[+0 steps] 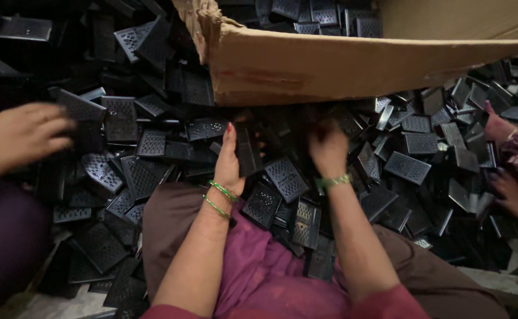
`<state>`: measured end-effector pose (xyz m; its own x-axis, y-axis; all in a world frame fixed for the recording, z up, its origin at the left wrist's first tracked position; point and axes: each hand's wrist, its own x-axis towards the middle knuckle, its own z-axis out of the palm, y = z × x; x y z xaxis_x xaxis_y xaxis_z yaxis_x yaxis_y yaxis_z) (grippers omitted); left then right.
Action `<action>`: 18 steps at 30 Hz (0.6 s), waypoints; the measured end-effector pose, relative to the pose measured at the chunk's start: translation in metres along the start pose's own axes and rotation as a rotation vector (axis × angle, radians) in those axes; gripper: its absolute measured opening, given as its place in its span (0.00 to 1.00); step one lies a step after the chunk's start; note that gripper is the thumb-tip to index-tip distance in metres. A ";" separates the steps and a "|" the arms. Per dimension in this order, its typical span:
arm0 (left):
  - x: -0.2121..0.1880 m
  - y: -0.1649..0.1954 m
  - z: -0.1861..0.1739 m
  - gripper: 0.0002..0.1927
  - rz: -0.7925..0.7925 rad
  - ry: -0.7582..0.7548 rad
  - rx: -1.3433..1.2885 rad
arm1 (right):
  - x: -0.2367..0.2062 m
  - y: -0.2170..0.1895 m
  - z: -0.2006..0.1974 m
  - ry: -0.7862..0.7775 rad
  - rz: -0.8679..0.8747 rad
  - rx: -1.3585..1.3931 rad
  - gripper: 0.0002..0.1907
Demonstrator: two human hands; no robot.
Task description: The person sits on the floor and repeatedly picks up small perforated metal parts from a pile. They align and press two parts together by hand, then place the assembled unit into a cardboard box. The process continues with multiple units.
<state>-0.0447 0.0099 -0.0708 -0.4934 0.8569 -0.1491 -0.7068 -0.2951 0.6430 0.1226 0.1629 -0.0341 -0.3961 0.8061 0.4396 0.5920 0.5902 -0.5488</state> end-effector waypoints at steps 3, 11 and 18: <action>-0.001 -0.006 0.001 0.27 0.048 0.022 0.094 | -0.012 -0.044 -0.020 0.002 0.081 0.139 0.11; 0.000 -0.012 -0.006 0.31 0.205 0.081 0.276 | -0.079 -0.114 0.018 -0.336 -0.063 0.669 0.16; -0.005 -0.004 0.008 0.35 0.233 0.069 0.190 | -0.072 -0.087 0.034 -0.538 0.227 1.219 0.17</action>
<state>-0.0351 0.0108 -0.0665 -0.6693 0.7425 -0.0278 -0.4664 -0.3908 0.7936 0.0758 0.0545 -0.0421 -0.7631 0.6415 0.0789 -0.2027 -0.1217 -0.9716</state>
